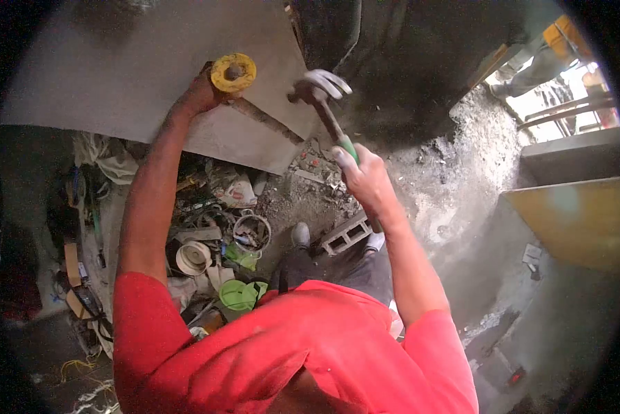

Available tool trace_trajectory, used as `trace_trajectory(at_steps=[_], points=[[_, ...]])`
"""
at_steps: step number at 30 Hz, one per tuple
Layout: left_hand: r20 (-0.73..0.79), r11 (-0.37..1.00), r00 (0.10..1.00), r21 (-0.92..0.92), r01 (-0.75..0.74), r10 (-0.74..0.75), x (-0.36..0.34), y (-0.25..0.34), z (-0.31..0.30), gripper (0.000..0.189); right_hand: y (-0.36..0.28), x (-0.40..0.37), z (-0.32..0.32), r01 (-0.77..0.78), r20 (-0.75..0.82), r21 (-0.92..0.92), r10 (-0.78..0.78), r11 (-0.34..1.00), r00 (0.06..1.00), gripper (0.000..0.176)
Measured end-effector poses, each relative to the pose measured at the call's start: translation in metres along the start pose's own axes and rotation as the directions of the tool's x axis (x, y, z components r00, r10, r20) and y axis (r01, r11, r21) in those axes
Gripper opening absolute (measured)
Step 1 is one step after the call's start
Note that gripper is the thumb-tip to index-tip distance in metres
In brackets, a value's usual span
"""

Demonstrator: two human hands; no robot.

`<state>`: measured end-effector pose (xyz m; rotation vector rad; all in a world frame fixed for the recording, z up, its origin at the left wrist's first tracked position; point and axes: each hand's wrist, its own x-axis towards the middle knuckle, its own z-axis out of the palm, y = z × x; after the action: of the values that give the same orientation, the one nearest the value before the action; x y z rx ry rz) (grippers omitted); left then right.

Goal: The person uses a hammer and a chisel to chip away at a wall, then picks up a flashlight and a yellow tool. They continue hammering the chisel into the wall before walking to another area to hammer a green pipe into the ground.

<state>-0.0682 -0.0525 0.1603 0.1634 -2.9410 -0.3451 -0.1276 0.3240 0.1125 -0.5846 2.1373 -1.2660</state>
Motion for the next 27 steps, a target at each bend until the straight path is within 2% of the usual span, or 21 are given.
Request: trace_trajectory(at_steps=[2,4,5,6,7,8,10,11,12,14,15,16,17,18,19,20,22,24,25,26,27], points=[[0.118,0.983,0.991,0.178,0.037,-0.059,0.006,0.015,-0.008,0.040,-0.026,0.006,-0.001,0.052,-0.016,0.120,-0.050,0.991,0.999,0.044],[0.236,0.942,0.972,0.320,-0.100,0.023,0.012,0.011,-0.002,0.048,-0.046,0.011,-0.006,0.252,-0.073,0.238,-0.242,0.938,0.968,0.044],[0.239,0.940,0.971,0.327,-0.100,0.020,0.012,0.006,0.000,0.048,-0.046,0.014,-0.007,0.317,-0.088,0.167,-0.306,0.934,0.948,0.037],[0.195,0.990,0.979,0.116,-0.081,0.057,0.008,0.013,0.000,0.037,-0.046,0.017,-0.004,0.317,-0.085,0.174,-0.307,0.932,0.948,0.037],[0.143,0.993,0.987,-0.104,-0.056,0.071,0.002,0.015,0.001,0.029,-0.046,0.020,0.003,0.465,-0.157,0.032,-0.455,0.885,0.876,0.033],[0.139,0.995,0.989,-0.096,-0.036,0.049,-0.001,0.011,0.007,0.029,-0.046,0.024,0.011,0.593,-0.200,-0.118,-0.604,0.796,0.771,0.029],[0.142,0.997,0.988,-0.047,0.064,-0.057,-0.006,-0.007,0.032,0.024,-0.027,0.042,0.046,0.556,-0.197,0.092,-0.532,0.826,0.824,0.026],[0.127,0.745,0.904,0.526,-0.410,0.409,-0.009,-0.023,0.038,0.024,-0.011,0.058,0.058,0.482,-0.109,0.029,-0.476,0.876,0.873,0.027],[0.120,0.747,0.909,0.533,-0.397,0.398,-0.012,-0.018,0.032,0.024,-0.002,0.071,0.061,0.410,-0.028,-0.044,-0.412,0.911,0.911,0.029],[0.171,0.168,0.638,0.885,-0.435,0.751,-0.005,-0.008,0.005,0.025,-0.046,0.060,0.037,0.280,-0.039,0.027,-0.279,0.960,0.960,0.029],[0.198,0.748,0.888,0.481,-0.458,0.416,-0.004,-0.013,0.015,0.024,-0.066,0.051,0.023,0.279,-0.042,0.020,-0.278,0.960,0.960,0.025],[0.404,0.998,0.913,-0.041,-0.050,0.063,0.001,-0.028,0.034,0.024,-0.075,0.046,0.013,0.393,-0.068,0.020,-0.391,0.919,0.918,0.021],[0.262,0.810,0.936,0.481,-0.337,0.234,-0.006,-0.052,0.056,0.023,-0.070,0.046,0.009,0.508,-0.146,0.072,-0.495,0.858,0.856,0.018],[0.264,0.319,0.867,0.852,-0.415,0.424,-0.018,-0.071,0.077,0.022,-0.073,0.036,-0.003,0.471,-0.093,-0.063,-0.475,0.880,0.875,0.019],[0.221,0.553,0.935,0.759,-0.343,0.277,-0.015,-0.073,0.082,0.020,-0.072,0.029,-0.005,0.420,-0.118,0.296,-0.404,0.858,0.907,0.021],[0.193,0.748,0.974,0.627,-0.216,0.120,-0.015,-0.074,0.082,0.020,-0.068,0.036,-0.002,0.750,-0.116,0.181,-0.743,0.637,0.659,0.025],[0.121,0.991,0.992,0.135,0.006,-0.022,-0.020,-0.009,0.014,0.020,-0.013,0.069,0.044,0.718,-0.184,-0.211,-0.748,0.663,0.637,0.033],[0.075,0.892,0.993,-0.438,0.115,-0.091,-0.016,-0.034,0.041,0.024,-0.044,0.084,0.042,0.480,0.079,-0.140,-0.474,0.866,0.877,0.038],[0.007,0.998,0.999,0.034,-0.048,0.048,-0.008,-0.026,0.030,0.025,-0.062,0.082,0.033,0.438,0.037,-0.200,-0.440,0.876,0.897,0.034],[-0.230,0.972,0.965,-0.167,-0.168,0.127,-0.020,-0.022,0.019,0.026,-0.078,0.074,0.025,0.378,-0.007,-0.108,-0.381,0.919,0.924,0.031],[-0.055,1.000,0.998,-0.014,0.006,-0.007,-0.023,-0.009,0.006,0.022,-0.083,0.067,0.015,0.356,-0.003,0.012,-0.356,0.934,0.935,0.031]])
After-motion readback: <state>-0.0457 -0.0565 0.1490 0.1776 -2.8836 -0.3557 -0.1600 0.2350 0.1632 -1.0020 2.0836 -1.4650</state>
